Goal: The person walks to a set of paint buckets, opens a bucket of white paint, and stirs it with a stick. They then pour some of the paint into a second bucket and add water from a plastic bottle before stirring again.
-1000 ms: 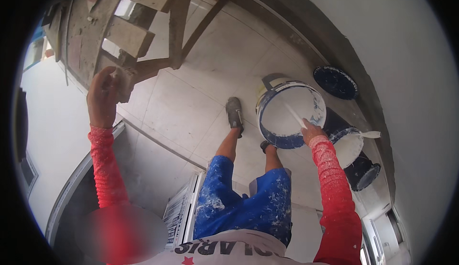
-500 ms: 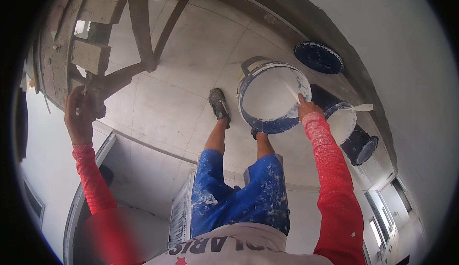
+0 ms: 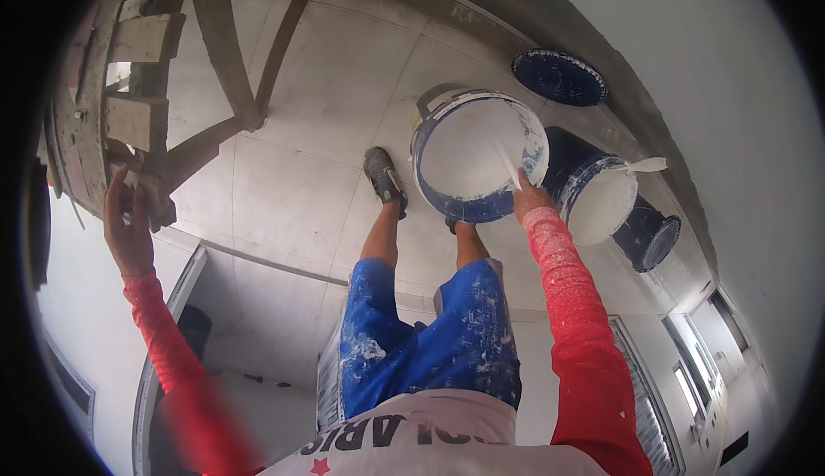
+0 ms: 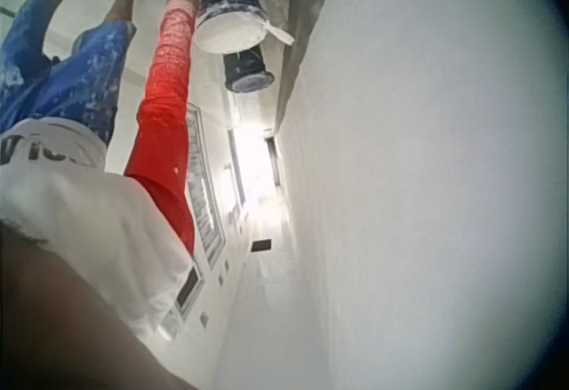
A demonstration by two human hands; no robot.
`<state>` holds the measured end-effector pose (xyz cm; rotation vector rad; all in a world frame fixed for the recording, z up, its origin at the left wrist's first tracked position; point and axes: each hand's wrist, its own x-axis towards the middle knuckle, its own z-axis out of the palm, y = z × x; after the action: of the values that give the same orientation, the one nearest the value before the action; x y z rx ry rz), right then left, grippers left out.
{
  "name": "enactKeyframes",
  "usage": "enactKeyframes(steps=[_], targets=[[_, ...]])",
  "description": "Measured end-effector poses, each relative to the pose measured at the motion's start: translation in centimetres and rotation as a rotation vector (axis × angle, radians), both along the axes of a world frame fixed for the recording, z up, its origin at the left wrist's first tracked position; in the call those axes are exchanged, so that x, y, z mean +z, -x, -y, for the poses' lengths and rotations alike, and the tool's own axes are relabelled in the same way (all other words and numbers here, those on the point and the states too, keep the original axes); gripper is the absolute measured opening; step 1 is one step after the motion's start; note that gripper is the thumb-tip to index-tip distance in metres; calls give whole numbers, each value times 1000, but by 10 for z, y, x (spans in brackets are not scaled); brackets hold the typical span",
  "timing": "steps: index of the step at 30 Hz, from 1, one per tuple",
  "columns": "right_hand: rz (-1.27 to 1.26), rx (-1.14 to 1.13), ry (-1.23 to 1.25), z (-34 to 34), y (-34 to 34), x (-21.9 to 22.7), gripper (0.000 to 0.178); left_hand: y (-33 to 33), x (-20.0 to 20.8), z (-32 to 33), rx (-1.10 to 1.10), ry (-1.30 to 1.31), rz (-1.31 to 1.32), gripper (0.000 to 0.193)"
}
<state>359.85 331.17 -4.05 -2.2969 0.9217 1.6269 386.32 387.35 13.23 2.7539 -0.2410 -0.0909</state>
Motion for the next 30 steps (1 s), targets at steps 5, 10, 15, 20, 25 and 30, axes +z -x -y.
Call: enactKeyframes(steps=[5, 10, 15, 20, 25, 30], targets=[[-197, 182, -9, -41, 35, -16, 55, -4, -1, 3, -15, 32, 6, 38], [133, -78, -241, -3, 0, 1, 57, -3, 2, 0, -15, -5, -32, 40], [-49, -62, 79, -4, 55, -22, 62, -1, 10, 10, 35, -109, 55, 40], [-83, -612, -497, -36, 58, 12, 60, 35, 39, 58, -65, -238, 583, 35], [362, -1748, -1105, -25, 81, 10, 62, 118, -70, 193, -212, 355, -10, 25], [528, -1551, -1206, -30, 92, 0, 68, 165, -257, 255, 353, 708, -803, 55]])
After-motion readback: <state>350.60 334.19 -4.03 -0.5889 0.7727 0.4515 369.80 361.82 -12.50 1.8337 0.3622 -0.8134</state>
